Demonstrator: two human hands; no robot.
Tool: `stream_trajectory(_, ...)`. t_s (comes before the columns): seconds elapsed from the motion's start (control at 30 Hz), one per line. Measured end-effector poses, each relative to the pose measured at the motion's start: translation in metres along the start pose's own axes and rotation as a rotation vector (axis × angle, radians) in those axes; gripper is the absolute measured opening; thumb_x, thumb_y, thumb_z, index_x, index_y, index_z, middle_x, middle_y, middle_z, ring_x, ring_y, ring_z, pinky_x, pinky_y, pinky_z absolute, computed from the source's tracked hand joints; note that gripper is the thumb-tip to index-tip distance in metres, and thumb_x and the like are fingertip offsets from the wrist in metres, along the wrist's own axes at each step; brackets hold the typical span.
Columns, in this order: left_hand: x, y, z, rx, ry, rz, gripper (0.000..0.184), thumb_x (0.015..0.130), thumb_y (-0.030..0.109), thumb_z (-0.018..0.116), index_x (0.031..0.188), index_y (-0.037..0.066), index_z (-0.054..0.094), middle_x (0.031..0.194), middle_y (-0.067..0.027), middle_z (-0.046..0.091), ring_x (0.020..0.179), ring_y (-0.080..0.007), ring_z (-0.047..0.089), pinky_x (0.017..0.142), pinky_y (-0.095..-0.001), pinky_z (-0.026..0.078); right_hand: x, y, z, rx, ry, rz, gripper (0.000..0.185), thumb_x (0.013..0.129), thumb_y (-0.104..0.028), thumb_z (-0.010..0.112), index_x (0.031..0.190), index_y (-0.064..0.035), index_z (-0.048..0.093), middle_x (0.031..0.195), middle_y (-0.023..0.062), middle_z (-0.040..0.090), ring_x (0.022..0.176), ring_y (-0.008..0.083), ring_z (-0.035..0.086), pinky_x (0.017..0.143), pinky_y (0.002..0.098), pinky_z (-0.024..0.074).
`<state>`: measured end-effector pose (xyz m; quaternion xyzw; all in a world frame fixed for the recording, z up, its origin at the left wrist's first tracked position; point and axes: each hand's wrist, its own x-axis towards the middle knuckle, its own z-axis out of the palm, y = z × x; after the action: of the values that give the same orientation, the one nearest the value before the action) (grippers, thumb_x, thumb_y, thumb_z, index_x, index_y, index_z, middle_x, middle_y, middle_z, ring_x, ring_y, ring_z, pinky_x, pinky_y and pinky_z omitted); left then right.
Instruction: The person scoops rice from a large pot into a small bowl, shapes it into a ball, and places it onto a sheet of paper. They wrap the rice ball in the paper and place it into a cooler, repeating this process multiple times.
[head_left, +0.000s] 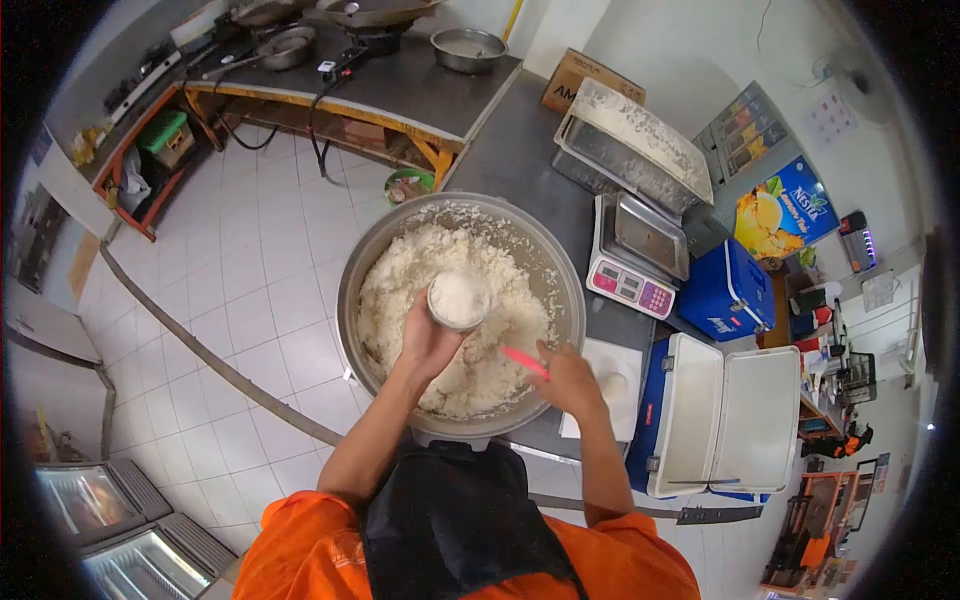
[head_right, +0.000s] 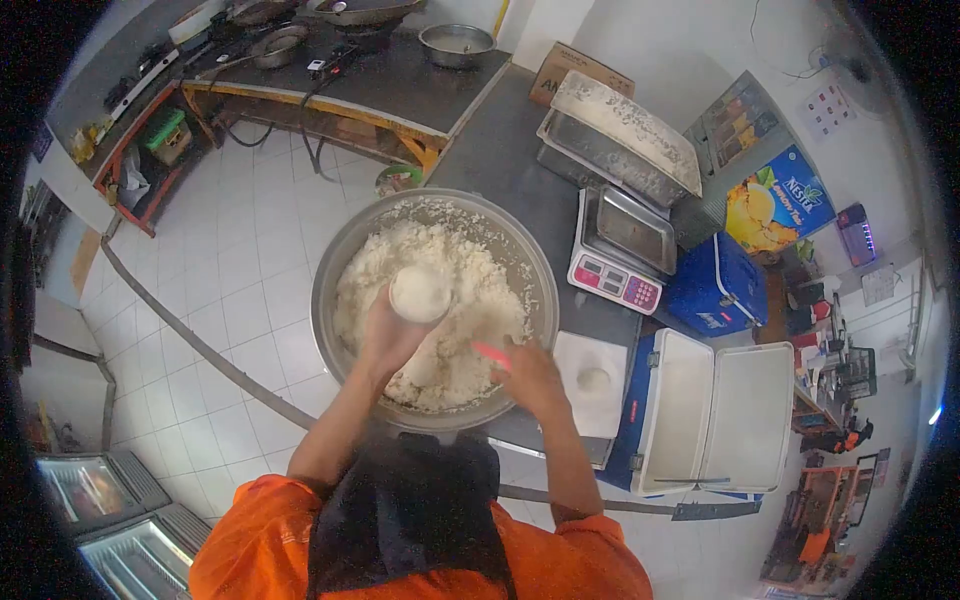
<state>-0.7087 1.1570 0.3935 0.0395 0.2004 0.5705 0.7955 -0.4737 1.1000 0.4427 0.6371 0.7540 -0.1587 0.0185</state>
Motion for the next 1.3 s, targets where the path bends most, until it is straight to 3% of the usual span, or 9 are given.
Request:
stream_trajectory(0.07,-0.017,0.004,0.003,-0.031,-0.007,-0.02,0.047,0.104,0.034,0.031,0.137,0.003,0.046,0.14,-0.014,0.051,0.128,-0.0289,0.05,0.108,-0.0465,0.04,-0.003,-0.009,0.017,0.233,0.167,-0.186,0.073,0.08,-0.036,0.077,0.139,-0.0023,0.051,0.122,0.0242,0.058,0.111,0.0361,0.06,0.096,0.0397,0.0468)
stream_trajectory(0.1,-0.028,0.003,0.005,-0.067,-0.015,-0.05,0.046,0.104,0.032,0.032,0.137,0.001,0.044,0.141,-0.0162,0.049,0.129,-0.0306,0.048,0.109,-0.048,0.039,-0.007,-0.026,0.005,0.579,0.035,-0.102,0.1,0.074,-0.029,0.085,0.151,-0.0014,0.028,0.134,0.0228,0.051,0.126,0.0335,0.052,0.103,0.0381,0.0427)
stream_trajectory(0.2,-0.061,-0.015,0.023,-0.036,0.01,-0.135,0.046,0.104,0.032,0.033,0.136,0.001,0.046,0.138,-0.0157,0.052,0.128,-0.0296,0.05,0.109,-0.0455,0.04,-0.02,-0.053,0.045,1.245,0.379,-0.28,0.119,0.069,-0.021,0.09,0.154,-0.0004,0.009,0.137,0.0238,0.048,0.126,0.0346,0.05,0.103,0.0437,0.042)
stream_trajectory(0.33,-0.087,-0.056,0.03,-0.006,0.065,-0.29,0.044,0.103,0.031,0.037,0.134,0.002,0.049,0.132,-0.0144,0.058,0.119,-0.0288,0.057,0.102,-0.0439,0.047,-0.067,-0.074,0.048,1.262,0.609,-0.048,0.135,0.062,-0.017,0.094,0.152,0.0,-0.005,0.134,0.0235,0.049,0.123,0.0315,0.051,0.104,0.044,0.0407)
stream_trajectory(0.6,-0.092,-0.165,0.033,0.205,0.035,-0.577,0.042,0.106,0.036,0.033,0.132,0.01,0.052,0.127,-0.0056,0.058,0.114,-0.0189,0.057,0.095,-0.038,0.047,-0.136,0.012,0.083,1.108,0.799,0.215,0.127,0.061,-0.004,0.091,0.15,-0.0032,0.0,0.127,0.0207,0.055,0.122,0.0286,0.054,0.106,0.0395,0.0405)
stream_trajectory(0.7,-0.082,-0.212,0.009,0.338,0.174,-0.732,0.05,0.106,0.048,0.025,0.125,0.012,0.053,0.108,-0.0029,0.057,0.089,-0.0162,0.051,0.083,-0.0365,0.044,-0.141,0.083,0.136,1.124,0.673,0.236,0.125,0.062,-0.009,0.092,0.15,-0.0028,0.001,0.128,0.0234,0.054,0.122,0.03,0.054,0.104,0.0401,0.0426)
stream_trajectory(0.97,-0.024,-0.31,-0.104,0.227,0.365,-0.317,0.041,0.104,0.04,0.037,0.127,0.008,0.048,0.12,-0.0083,0.052,0.107,-0.0235,0.052,0.091,-0.0421,0.044,-0.047,0.203,0.279,0.961,0.29,0.082,0.123,0.065,-0.021,0.09,0.149,-0.0019,0.002,0.136,0.0231,0.052,0.129,0.0349,0.049,0.108,0.044,0.0378)
stream_trajectory(1.2,-0.025,-0.322,-0.123,0.266,0.38,-0.108,0.053,0.104,0.046,0.03,0.133,0.005,0.046,0.125,-0.0147,0.054,0.114,-0.0282,0.052,0.099,-0.0441,0.042,-0.073,0.217,0.188,0.882,0.297,-0.095,0.099,0.07,-0.029,0.088,0.145,-0.0032,0.029,0.132,0.0223,0.054,0.125,0.037,0.053,0.098,0.0434,0.0475)
stream_trajectory(1.3,-0.026,-0.31,-0.131,1.673,0.071,0.119,0.056,0.103,0.05,0.031,0.13,0.003,0.046,0.127,-0.0163,0.054,0.114,-0.0317,0.053,0.099,-0.0466,0.042,-0.118,0.256,0.143,0.861,0.091,-0.002,0.049,0.078,-0.03,0.08,0.115,-0.0049,0.061,0.119,0.0139,0.061,0.111,0.031,0.06,0.088,0.0399,0.0519)
